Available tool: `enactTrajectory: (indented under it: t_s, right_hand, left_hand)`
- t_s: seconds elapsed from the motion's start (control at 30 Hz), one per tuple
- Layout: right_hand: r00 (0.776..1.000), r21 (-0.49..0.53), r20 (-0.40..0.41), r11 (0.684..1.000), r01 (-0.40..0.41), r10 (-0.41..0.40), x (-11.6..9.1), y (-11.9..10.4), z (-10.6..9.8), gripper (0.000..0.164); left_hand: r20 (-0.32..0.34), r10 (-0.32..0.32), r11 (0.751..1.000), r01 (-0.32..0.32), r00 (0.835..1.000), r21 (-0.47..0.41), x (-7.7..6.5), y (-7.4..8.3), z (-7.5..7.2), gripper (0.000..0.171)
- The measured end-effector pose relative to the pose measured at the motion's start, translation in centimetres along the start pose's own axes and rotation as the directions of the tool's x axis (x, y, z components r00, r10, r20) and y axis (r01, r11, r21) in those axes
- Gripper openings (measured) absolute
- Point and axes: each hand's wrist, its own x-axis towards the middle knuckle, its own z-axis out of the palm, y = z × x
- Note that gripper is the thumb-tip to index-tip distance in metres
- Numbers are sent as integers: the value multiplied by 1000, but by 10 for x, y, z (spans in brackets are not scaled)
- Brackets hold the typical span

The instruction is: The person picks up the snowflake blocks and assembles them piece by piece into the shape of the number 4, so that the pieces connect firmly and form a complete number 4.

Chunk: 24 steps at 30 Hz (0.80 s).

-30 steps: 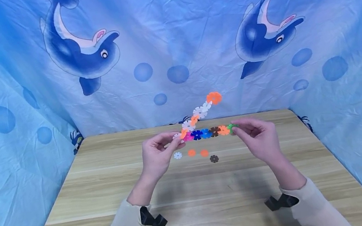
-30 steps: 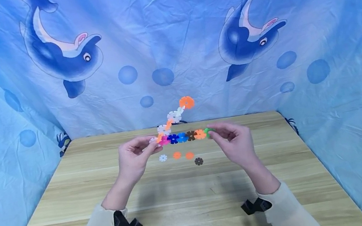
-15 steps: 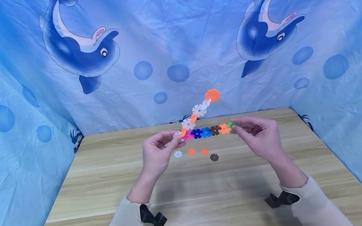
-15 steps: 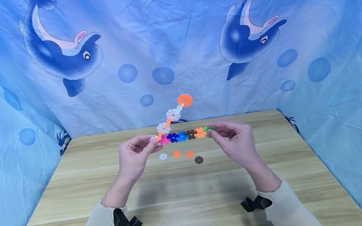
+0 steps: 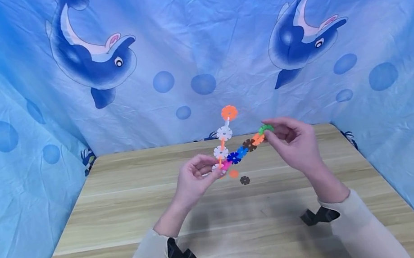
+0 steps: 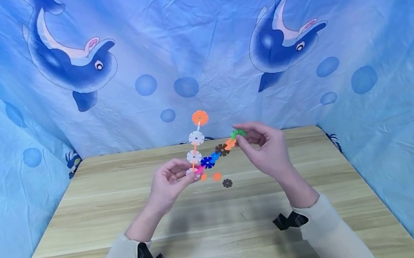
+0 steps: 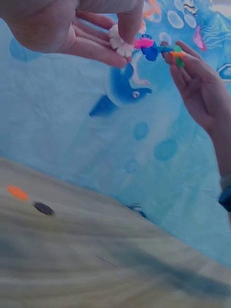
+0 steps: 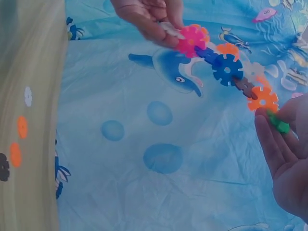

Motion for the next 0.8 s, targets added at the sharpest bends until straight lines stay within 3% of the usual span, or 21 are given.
enactTrajectory:
  t_s: [0.17,0.27,0.37,0.63,0.8]
  right_hand:
    - [998,-52,31,998,-44,45,8,-7,7,23]
    - [996,-74,68,996,-58,63,11,-10,11,22]
    - [994,-93,89,994,-50,59,12,-12,16,23]
    - [990,-87,140,996,26,-13,16,-16,30,26]
    - [983,-85,180,995,61,-45,17,-19,38,26]
  left_hand:
    - [66,-60,995,65,996,-76,-4,-5,11,61]
    - [130,-69,990,85,989,-116,-6,-7,16,63]
    - [160,-86,987,106,983,-124,-6,-9,20,54]
    - [105,-106,977,123,989,-175,-3,-12,26,31]
    - [59,-133,967,142,989,-213,-2,-13,29,27]
